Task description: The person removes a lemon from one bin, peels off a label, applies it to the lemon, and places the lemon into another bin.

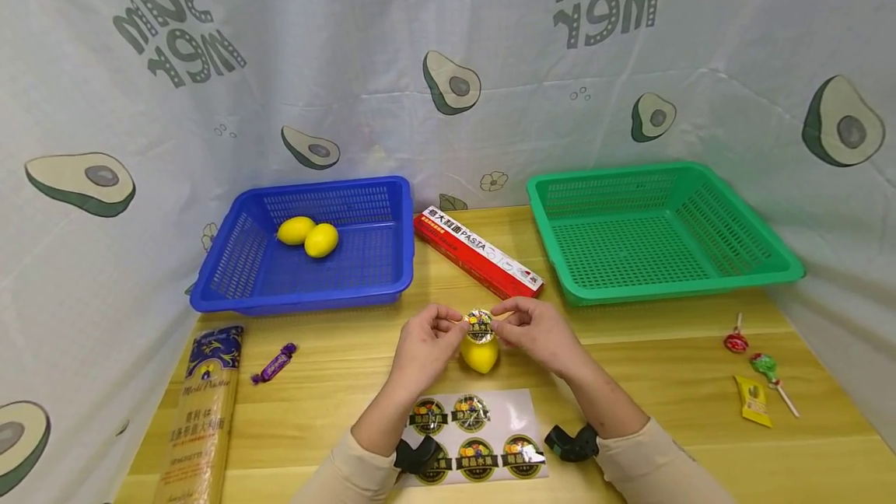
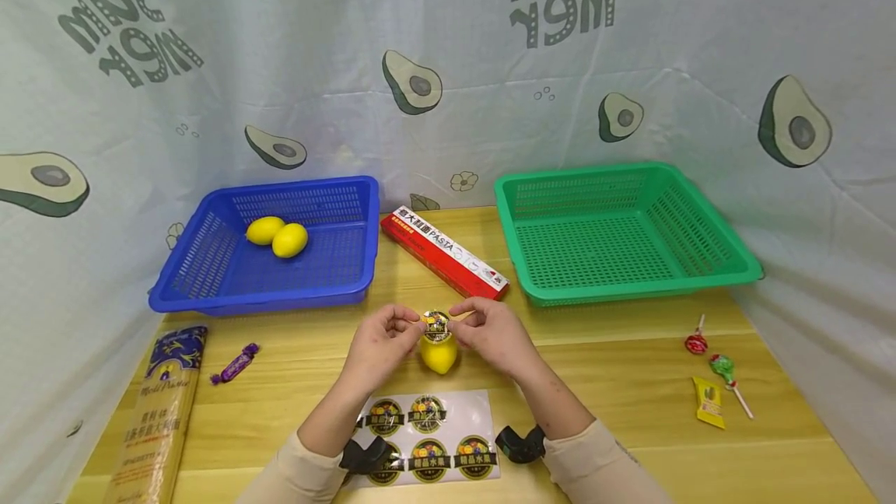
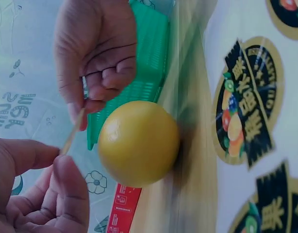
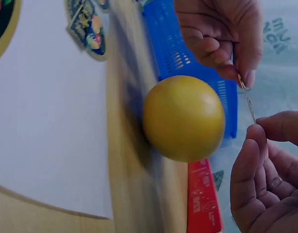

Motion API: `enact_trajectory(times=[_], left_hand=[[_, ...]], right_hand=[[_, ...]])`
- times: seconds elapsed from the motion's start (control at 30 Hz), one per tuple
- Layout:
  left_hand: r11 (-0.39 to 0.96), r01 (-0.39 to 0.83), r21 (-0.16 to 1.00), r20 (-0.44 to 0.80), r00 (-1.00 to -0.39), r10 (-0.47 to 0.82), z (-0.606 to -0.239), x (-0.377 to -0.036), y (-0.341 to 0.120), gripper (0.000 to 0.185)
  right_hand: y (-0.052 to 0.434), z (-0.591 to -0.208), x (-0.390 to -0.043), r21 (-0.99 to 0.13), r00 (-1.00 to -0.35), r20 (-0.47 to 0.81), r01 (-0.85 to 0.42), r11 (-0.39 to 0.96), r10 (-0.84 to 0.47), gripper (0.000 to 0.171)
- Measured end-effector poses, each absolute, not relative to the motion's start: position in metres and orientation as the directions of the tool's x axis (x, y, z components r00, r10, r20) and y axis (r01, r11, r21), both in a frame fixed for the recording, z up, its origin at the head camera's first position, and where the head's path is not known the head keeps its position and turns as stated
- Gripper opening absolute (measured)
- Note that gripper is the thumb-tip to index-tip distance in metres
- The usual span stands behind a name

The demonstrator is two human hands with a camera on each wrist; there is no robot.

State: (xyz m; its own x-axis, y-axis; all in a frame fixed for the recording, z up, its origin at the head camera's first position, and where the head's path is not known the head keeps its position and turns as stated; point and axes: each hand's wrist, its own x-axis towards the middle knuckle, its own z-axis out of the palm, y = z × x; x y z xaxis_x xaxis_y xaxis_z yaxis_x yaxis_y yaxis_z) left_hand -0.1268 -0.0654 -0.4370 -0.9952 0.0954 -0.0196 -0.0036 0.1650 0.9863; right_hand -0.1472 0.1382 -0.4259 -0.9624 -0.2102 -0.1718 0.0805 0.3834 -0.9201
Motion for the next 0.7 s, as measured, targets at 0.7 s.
enact_trajectory(times=[0.7], left_hand=[[0.133, -0.098, 0.986, -0.117, -0.983, 0.144, -0.452, -0.128, -0.067, 0.025]], right_hand=[[0.14, -0.44, -0.149, -0.916, -0.952, -0.159, 0.043, 0.4, -0.26, 0.025]])
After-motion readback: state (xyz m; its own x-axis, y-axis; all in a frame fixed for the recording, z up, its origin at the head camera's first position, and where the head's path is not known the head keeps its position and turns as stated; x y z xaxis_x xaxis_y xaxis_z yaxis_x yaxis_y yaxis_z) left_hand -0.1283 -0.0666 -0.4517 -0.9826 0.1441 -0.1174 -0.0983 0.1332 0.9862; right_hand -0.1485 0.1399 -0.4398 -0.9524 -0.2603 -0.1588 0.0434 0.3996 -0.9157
